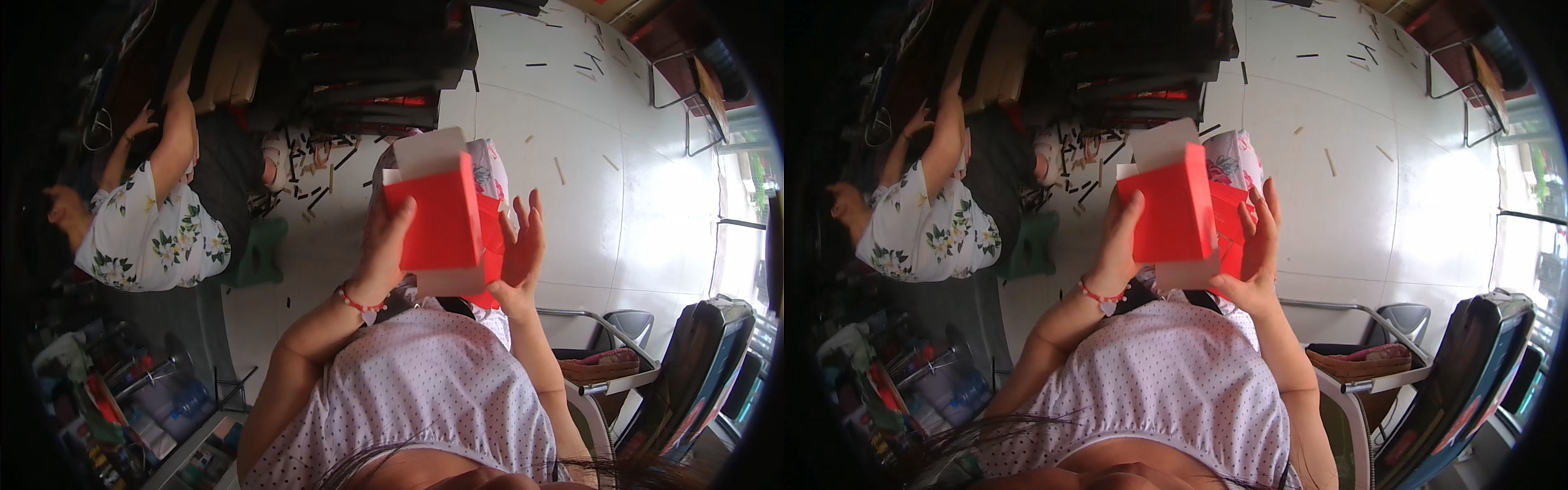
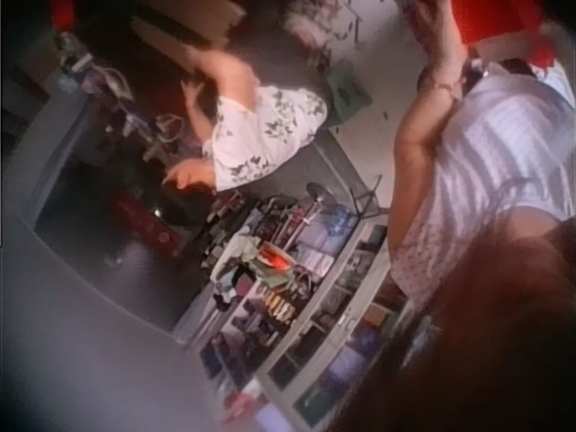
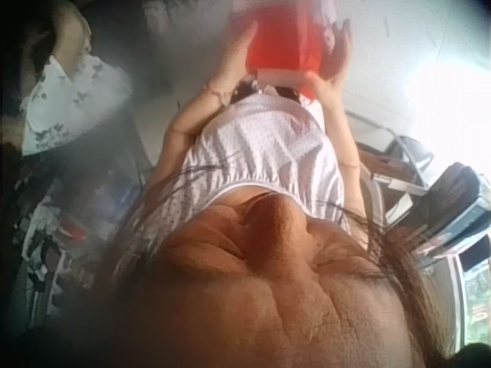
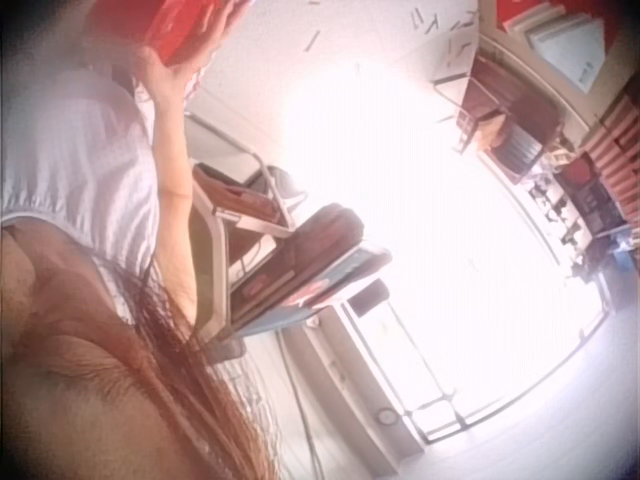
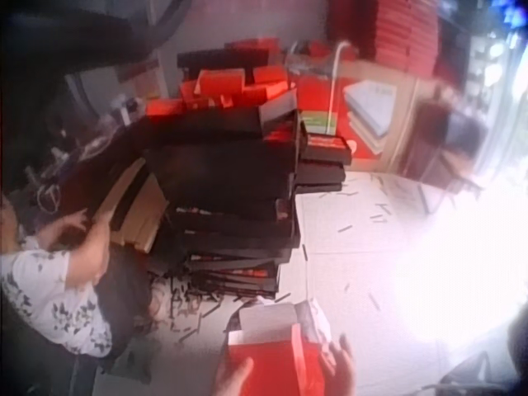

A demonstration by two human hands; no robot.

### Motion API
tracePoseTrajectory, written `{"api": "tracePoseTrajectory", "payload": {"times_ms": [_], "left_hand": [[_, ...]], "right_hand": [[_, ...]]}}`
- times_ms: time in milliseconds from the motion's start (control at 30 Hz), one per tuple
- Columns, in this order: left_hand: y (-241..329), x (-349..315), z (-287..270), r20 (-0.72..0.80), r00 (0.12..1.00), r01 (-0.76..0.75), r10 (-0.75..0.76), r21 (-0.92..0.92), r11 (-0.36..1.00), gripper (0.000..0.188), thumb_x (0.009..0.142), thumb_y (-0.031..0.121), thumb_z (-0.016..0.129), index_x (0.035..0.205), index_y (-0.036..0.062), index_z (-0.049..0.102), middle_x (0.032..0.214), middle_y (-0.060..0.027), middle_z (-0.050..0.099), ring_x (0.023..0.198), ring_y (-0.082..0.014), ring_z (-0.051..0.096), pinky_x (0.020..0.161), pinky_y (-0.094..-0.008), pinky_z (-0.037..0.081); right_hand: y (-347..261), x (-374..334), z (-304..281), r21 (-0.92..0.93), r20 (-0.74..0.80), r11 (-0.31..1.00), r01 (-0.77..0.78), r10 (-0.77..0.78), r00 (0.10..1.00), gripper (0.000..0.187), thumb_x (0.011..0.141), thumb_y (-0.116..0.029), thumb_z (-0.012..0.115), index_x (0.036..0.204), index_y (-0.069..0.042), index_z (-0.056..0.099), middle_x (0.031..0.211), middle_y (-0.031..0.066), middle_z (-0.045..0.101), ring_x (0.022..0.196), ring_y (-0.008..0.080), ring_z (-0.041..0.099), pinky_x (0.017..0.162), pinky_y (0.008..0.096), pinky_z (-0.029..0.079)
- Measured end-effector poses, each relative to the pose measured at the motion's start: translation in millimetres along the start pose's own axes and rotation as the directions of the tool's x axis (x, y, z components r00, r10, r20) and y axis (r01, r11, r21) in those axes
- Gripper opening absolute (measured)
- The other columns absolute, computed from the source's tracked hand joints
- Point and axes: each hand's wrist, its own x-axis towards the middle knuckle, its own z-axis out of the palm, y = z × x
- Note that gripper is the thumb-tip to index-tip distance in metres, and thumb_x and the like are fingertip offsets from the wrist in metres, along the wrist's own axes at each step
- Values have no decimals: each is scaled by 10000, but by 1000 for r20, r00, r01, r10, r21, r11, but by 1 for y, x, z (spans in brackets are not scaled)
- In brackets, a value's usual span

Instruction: The person assembles cardboard boxes by hand, folding the tabs and sides of several red and white boxes into shape before placing them into a pile on a desk.

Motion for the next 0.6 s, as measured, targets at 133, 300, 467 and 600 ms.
{"api": "tracePoseTrajectory", "payload": {"times_ms": [133,300,467,600], "left_hand": [[-1,11,-9,-3,970,227,-242,-332,915,487,915,400,525,1266,69,457,1199,-83,560,1058,-184,564,871,-338,479],[-14,15,-16,42,955,284,-293,-415,865,526,919,467,475,1267,74,466,1192,-68,571,1041,-176,572,872,-332,474],[-17,11,-9,40,980,197,-196,-352,915,571,925,517,413,1292,80,434,1196,-69,569,1049,-176,567,878,-340,472],[-10,3,-6,65,981,196,-185,-271,942,611,928,549,361,1318,80,396,1228,-79,548,1086,-190,557,900,-367,473]], "right_hand": [[3,-4,-16,-164,230,979,120,-80,970,975,624,-461,810,1397,-123,322,1478,221,114,1360,395,195,1071,504,244],[-6,-3,-2,-161,233,987,6,32,972,931,682,-364,791,1411,-88,282,1478,195,174,1351,351,253,1073,462,255],[-13,2,21,-235,283,969,-74,141,949,801,848,-163,625,1444,-3,114,1454,199,269,1343,296,287,1062,386,279],[-11,0,32,-134,222,960,-245,270,937,777,876,-113,572,1451,-21,58,1480,185,206,1341,284,281,1039,377,318]]}}
